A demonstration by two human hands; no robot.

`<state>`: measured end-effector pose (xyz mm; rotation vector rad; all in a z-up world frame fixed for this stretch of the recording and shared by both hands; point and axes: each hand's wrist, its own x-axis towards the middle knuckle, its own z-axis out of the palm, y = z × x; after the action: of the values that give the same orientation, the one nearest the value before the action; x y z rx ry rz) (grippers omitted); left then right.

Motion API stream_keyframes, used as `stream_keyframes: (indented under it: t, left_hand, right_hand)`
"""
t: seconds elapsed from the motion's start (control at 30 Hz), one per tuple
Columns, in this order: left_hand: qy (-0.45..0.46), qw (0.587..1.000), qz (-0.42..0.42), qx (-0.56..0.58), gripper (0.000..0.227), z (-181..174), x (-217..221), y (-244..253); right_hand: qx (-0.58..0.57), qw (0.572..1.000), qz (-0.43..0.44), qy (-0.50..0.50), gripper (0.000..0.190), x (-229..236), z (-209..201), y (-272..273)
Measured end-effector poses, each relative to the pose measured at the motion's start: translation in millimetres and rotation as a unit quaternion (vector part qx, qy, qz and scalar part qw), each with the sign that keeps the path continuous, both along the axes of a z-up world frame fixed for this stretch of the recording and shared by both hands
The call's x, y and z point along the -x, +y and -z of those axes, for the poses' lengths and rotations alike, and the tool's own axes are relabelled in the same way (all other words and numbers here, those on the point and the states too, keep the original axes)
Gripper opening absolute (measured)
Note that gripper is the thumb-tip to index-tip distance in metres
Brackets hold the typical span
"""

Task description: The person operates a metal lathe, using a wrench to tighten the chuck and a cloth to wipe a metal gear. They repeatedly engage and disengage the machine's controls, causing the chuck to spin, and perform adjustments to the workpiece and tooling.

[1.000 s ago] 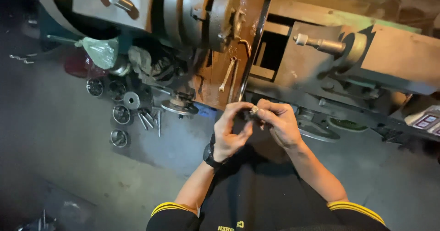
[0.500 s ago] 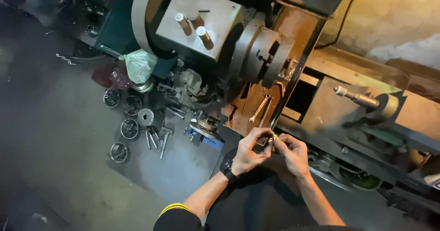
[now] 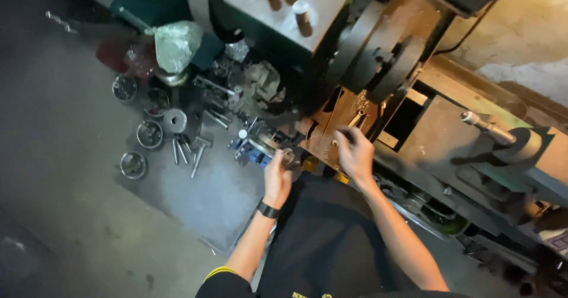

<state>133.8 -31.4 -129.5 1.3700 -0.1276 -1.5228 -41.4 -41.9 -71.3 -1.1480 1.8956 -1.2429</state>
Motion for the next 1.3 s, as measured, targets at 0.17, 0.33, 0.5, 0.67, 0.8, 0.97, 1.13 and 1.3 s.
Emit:
stream_keyframes:
  t: [0.17,0.33,0.5,0.67,0.8,0.97,1.13,1.3]
  left_hand:
    - [0.138,0.981,-0.128,-0.043,0.052,-29.5,-43.0,-0.9]
    - [0.348,0.924,-0.119,0.100,0.035,-27.2,-59.5,-25.6]
    - [-0.516,0.778,-0.001,0.359,0.024,-64.3,-63.0,-120.9]
    - [-0.587,0.629,0.146,0.488,0.019,-15.8,-70.2,-186.0]
    - [-0.499,0.703,0.178,0.475,0.008,-5.2,-66.4,-186.6]
    - [-0.450,0.695,0.216,0.518,0.016,-69.1,-50.4,-168.1]
    - [-0.413,0.766,0.197,0.452,0.011,-74.4,-54.3,-171.6]
    - [-0.269,0.860,0.187,0.391,0.001,-77.3,-52.0,-174.0]
  right_hand:
    - [0.112,0.973,-0.089,0.184,0.029,-67.7,-12.4,-100.6]
    - [-0.018,0.968,-0.108,0.225,0.057,-105.2,-17.7,-158.2]
    - [0.151,0.978,-0.099,0.108,0.011,-100.9,-3.0,-163.4]
    - [0.145,0.984,-0.096,-0.039,0.019,-87.5,-24.9,-142.3]
    - [0.120,0.983,-0.091,-0.104,0.015,-73.1,-9.0,-137.7]
    - [0.112,0.987,-0.068,-0.092,0.015,-60.7,-8.9,-131.8]
    - [0.106,0.992,-0.041,-0.057,0.015,-55.2,1.6,-130.0]
    - [0.130,0.990,0.044,-0.010,0.030,-77.1,-30.7,-122.7]
